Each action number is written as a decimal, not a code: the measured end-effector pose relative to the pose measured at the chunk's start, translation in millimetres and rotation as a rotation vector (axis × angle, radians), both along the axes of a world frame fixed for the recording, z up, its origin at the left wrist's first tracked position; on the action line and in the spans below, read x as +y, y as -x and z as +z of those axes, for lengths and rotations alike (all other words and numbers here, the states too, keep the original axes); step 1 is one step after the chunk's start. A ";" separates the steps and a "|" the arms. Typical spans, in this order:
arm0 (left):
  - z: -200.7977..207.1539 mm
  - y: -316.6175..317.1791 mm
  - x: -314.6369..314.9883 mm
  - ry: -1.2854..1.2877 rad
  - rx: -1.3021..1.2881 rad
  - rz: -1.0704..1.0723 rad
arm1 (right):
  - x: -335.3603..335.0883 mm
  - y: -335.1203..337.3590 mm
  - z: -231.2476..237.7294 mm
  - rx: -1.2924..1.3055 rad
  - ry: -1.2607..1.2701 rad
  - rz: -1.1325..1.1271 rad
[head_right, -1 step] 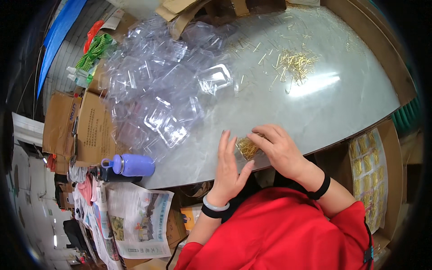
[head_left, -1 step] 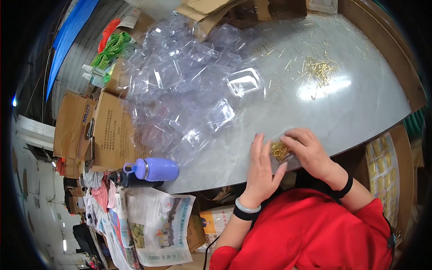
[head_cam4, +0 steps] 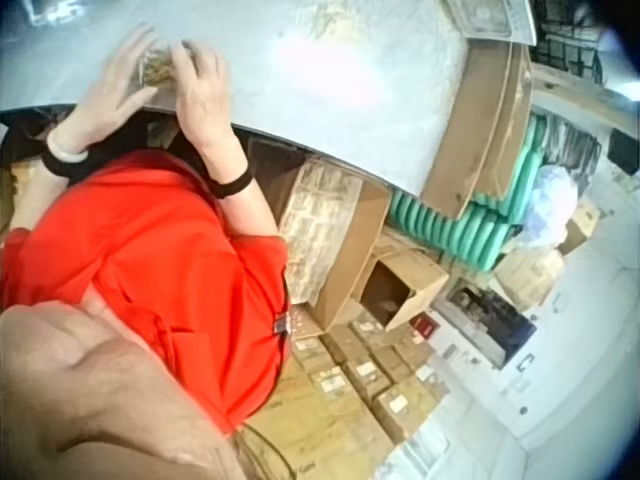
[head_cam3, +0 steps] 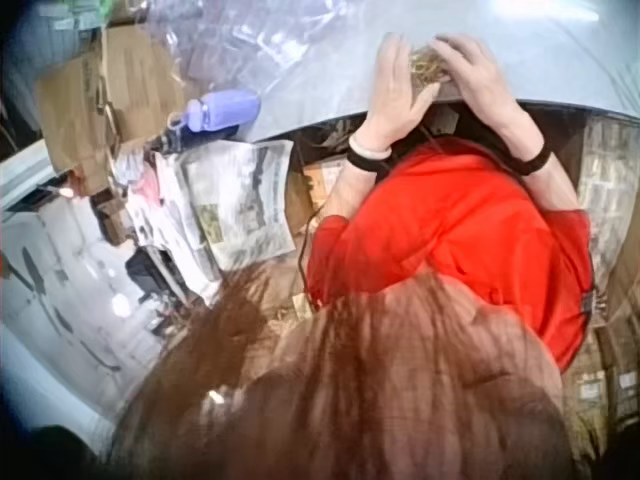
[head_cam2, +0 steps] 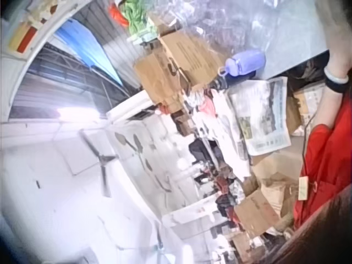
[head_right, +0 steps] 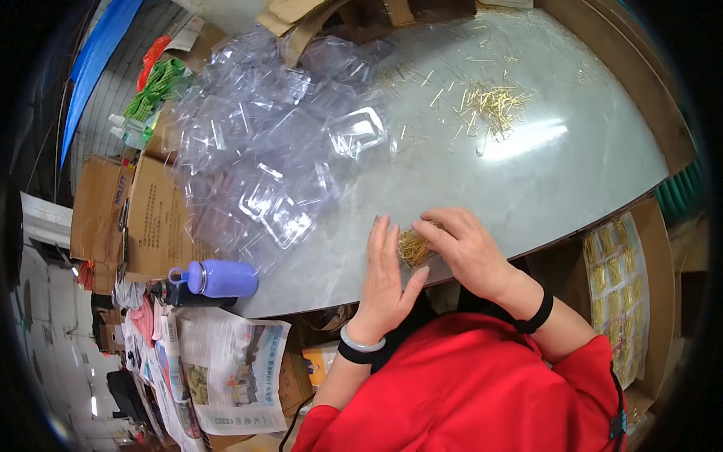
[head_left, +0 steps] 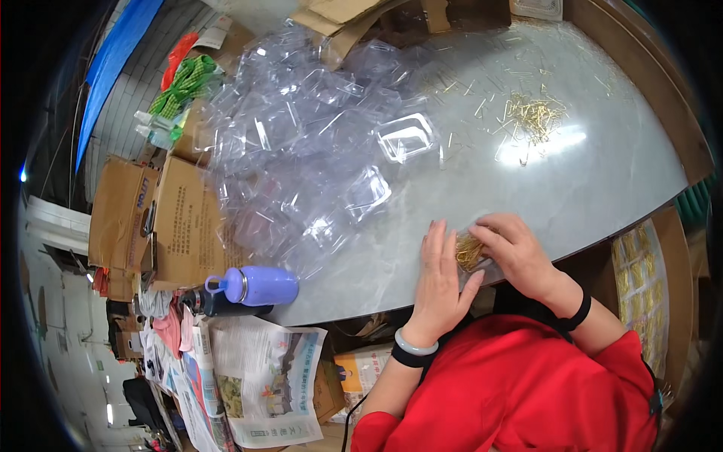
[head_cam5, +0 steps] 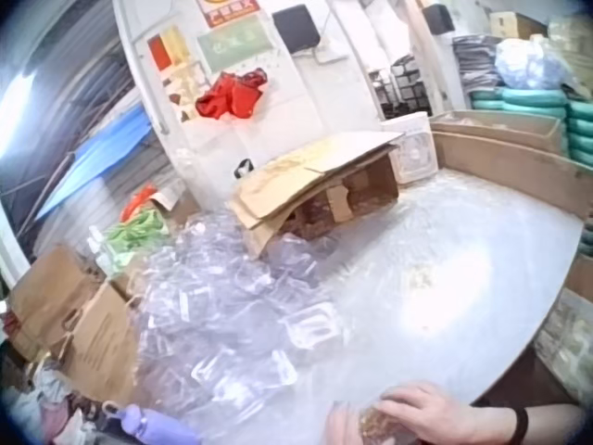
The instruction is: Sort small gold-colored metal clips and pack them into plastic bags.
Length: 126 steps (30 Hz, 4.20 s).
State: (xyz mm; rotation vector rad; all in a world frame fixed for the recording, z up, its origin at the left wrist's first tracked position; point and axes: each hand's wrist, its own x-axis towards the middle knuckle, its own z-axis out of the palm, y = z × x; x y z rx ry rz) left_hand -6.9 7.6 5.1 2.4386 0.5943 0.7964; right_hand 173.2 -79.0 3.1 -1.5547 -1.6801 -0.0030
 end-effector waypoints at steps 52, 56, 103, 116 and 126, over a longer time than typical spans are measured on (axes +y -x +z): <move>-6.2 -24.0 0.8 -0.145 0.201 -0.064 | -4.0 -10.4 9.6 0.189 0.036 -0.349; -7.9 -22.8 1.4 -0.137 0.197 -0.067 | -1.8 -6.7 10.4 0.204 0.050 -0.334; -12.9 -3.2 8.8 0.210 -0.078 -0.024 | 15.0 25.7 9.4 0.043 -0.011 -0.151; -16.1 9.6 22.4 0.710 -0.308 -0.269 | -2.6 28.0 18.3 -0.256 0.102 -0.213; -10.5 1.5 17.1 0.929 -0.478 -0.158 | -8.5 22.7 12.4 -0.183 0.077 -0.278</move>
